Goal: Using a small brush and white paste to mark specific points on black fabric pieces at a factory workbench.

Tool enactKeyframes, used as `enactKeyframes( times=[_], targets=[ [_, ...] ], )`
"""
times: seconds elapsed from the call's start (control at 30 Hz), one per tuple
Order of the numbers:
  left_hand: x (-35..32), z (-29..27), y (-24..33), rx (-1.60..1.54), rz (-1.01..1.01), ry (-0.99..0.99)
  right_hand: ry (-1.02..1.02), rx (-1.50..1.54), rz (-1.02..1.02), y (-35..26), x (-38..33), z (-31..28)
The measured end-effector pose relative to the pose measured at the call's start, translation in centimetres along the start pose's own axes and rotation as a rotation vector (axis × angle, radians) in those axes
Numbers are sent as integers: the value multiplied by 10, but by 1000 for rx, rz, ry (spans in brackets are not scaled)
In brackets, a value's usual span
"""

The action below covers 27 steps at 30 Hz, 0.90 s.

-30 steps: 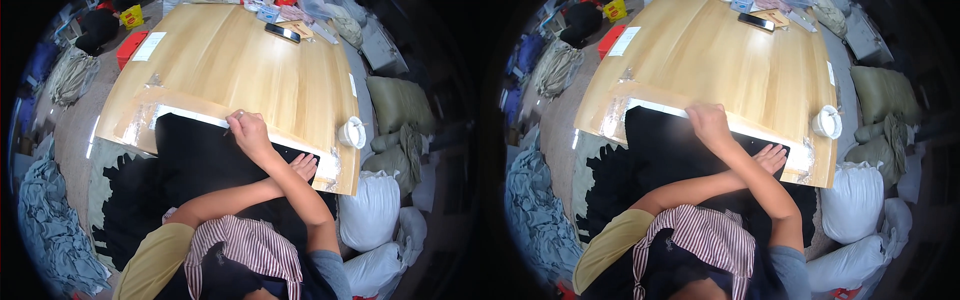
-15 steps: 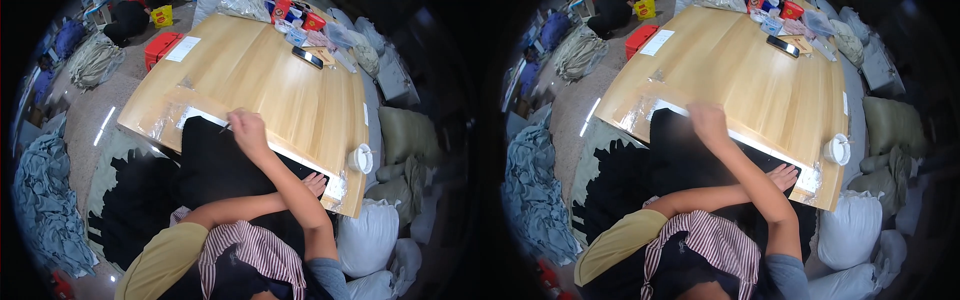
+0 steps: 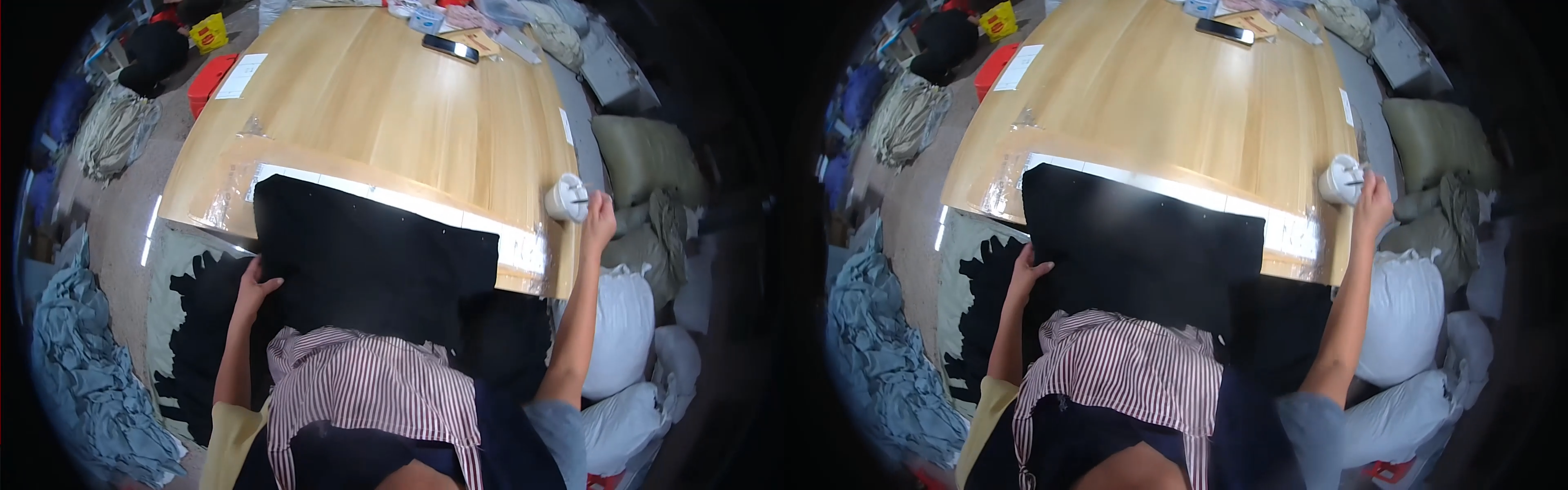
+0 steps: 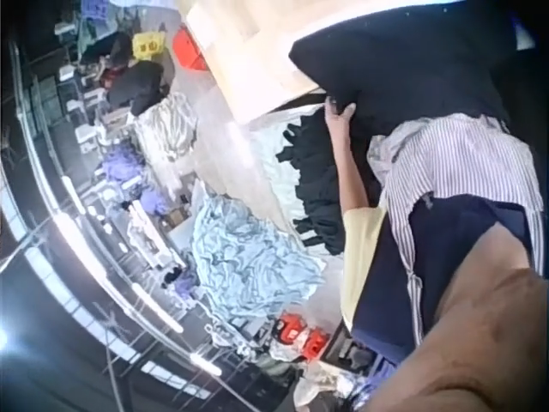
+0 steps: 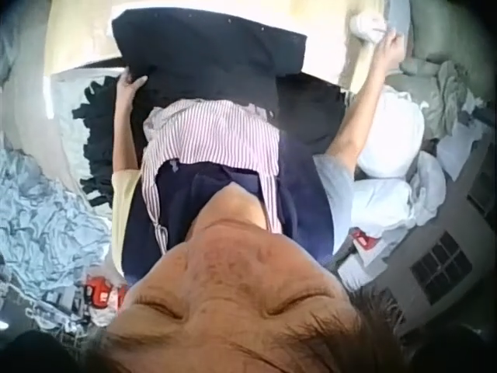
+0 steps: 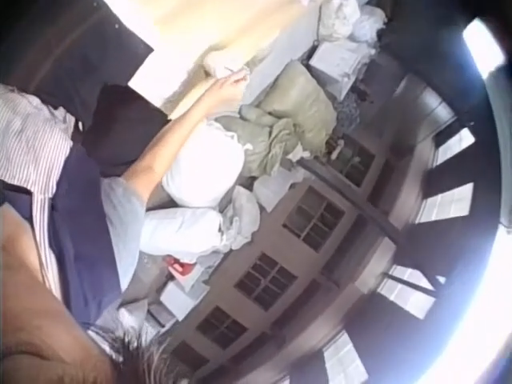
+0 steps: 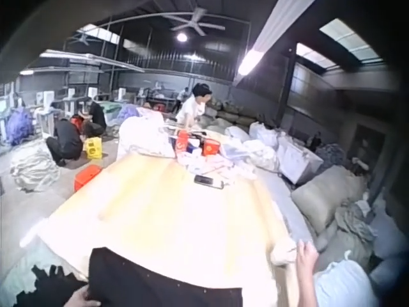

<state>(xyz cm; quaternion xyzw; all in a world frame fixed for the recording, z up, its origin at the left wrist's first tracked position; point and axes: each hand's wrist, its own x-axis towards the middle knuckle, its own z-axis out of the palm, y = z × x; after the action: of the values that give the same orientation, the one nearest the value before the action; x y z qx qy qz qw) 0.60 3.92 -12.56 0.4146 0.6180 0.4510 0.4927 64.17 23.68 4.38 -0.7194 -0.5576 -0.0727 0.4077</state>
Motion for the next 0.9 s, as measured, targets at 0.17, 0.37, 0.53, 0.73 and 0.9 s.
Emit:
enactKeyframes(
  times=[0.17, 0.37, 0.53, 0.73, 0.9],
  targets=[
    [-24, -13, 66, 126, -228, -86, 191, -305, -337, 4, -23, 4],
    [-15, 67, 217, -716, 76, -592, -109, 743, 57, -103, -112, 3],
    [87, 167, 365, -938, 531, -980, 10, 755, -257, -195, -149, -38],
    [221, 168, 462, -1034, 425, -923, -181, 312, -497, -224, -214, -23],
    [335, 138, 374, -962, 255, -362, -591, 64, -493, -213, -207, 69]
  ],
)
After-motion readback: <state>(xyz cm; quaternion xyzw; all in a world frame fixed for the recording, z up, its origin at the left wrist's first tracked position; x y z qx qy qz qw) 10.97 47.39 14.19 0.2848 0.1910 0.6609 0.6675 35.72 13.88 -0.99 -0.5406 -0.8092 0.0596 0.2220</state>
